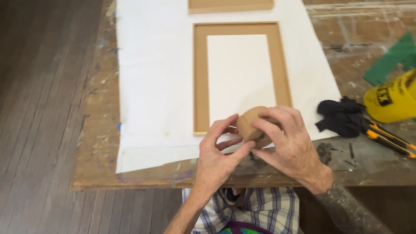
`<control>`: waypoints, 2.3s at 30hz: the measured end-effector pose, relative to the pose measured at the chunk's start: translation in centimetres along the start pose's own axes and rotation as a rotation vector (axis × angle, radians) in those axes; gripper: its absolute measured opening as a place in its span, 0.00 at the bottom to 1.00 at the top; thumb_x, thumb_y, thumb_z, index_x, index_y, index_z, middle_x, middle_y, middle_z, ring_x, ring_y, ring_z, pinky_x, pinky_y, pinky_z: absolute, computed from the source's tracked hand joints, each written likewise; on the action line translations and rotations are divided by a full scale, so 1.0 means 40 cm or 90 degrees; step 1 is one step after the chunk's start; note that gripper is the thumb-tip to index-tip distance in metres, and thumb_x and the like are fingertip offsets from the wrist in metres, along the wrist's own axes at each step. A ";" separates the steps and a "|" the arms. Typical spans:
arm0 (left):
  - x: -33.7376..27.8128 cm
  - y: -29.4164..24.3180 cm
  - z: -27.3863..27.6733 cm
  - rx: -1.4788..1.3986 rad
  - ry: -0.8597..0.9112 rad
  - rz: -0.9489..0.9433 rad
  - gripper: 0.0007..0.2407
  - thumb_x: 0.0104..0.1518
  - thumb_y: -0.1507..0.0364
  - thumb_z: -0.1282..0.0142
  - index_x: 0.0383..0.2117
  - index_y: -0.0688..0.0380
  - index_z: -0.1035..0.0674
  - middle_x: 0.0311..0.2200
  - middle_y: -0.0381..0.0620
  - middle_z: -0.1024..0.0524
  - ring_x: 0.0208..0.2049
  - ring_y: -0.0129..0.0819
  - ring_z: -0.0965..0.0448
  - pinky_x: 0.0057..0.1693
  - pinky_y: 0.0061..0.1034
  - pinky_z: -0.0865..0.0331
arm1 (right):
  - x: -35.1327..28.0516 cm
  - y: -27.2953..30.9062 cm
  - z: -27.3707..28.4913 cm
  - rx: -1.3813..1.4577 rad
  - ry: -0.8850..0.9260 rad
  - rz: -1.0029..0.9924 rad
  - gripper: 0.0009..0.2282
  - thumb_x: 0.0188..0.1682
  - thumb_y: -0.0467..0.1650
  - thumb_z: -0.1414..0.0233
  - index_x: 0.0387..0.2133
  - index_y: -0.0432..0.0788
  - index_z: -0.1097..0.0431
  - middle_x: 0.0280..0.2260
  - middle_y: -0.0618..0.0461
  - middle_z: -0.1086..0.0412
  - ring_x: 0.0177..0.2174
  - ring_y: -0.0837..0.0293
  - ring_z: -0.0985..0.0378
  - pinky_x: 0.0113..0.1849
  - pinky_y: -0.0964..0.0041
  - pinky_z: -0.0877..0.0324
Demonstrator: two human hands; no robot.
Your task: Sealing the back of a picture frame by applying and smoothing brown paper tape along the edges.
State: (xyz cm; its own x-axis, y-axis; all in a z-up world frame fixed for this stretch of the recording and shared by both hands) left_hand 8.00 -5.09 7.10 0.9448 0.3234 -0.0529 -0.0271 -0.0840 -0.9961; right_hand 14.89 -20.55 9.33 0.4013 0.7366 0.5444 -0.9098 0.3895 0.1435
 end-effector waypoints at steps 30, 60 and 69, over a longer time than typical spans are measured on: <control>0.070 0.104 0.286 0.610 0.077 -0.368 0.08 0.60 0.71 0.38 0.40 0.61 0.21 0.37 0.50 0.27 0.35 0.41 0.28 0.41 0.34 0.30 | 0.068 -0.072 -0.191 0.367 0.357 -0.612 0.34 0.26 0.32 0.30 0.52 0.48 0.31 0.51 0.54 0.26 0.52 0.58 0.25 0.54 0.61 0.26; 0.070 0.106 0.270 0.734 0.026 -0.484 0.08 0.61 0.69 0.38 0.38 0.58 0.24 0.40 0.48 0.25 0.37 0.41 0.26 0.38 0.34 0.30 | 0.067 -0.092 -0.195 0.385 0.330 -0.608 0.31 0.26 0.28 0.30 0.49 0.47 0.29 0.51 0.56 0.26 0.50 0.60 0.25 0.49 0.65 0.26; 0.082 0.116 0.272 0.788 0.108 -0.565 0.07 0.65 0.71 0.44 0.42 0.62 0.21 0.47 0.46 0.23 0.42 0.41 0.26 0.40 0.34 0.31 | 0.075 -0.087 -0.192 0.370 0.352 -0.624 0.32 0.27 0.30 0.30 0.51 0.48 0.29 0.51 0.57 0.26 0.50 0.60 0.25 0.48 0.65 0.27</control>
State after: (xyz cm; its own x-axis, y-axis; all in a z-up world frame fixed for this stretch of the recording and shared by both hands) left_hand 7.42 5.82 1.54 0.8253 -0.2720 0.4950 0.3835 0.9132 -0.1376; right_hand 20.09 -15.45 4.10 0.7943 0.4637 -0.3926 -0.0621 0.7047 0.7068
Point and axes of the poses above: each hand's wrist, its own x-axis towards the middle knuckle, its own z-axis out of the back of the hand, y = z × x, the point moved 4 cm from there along x, towards the middle knuckle
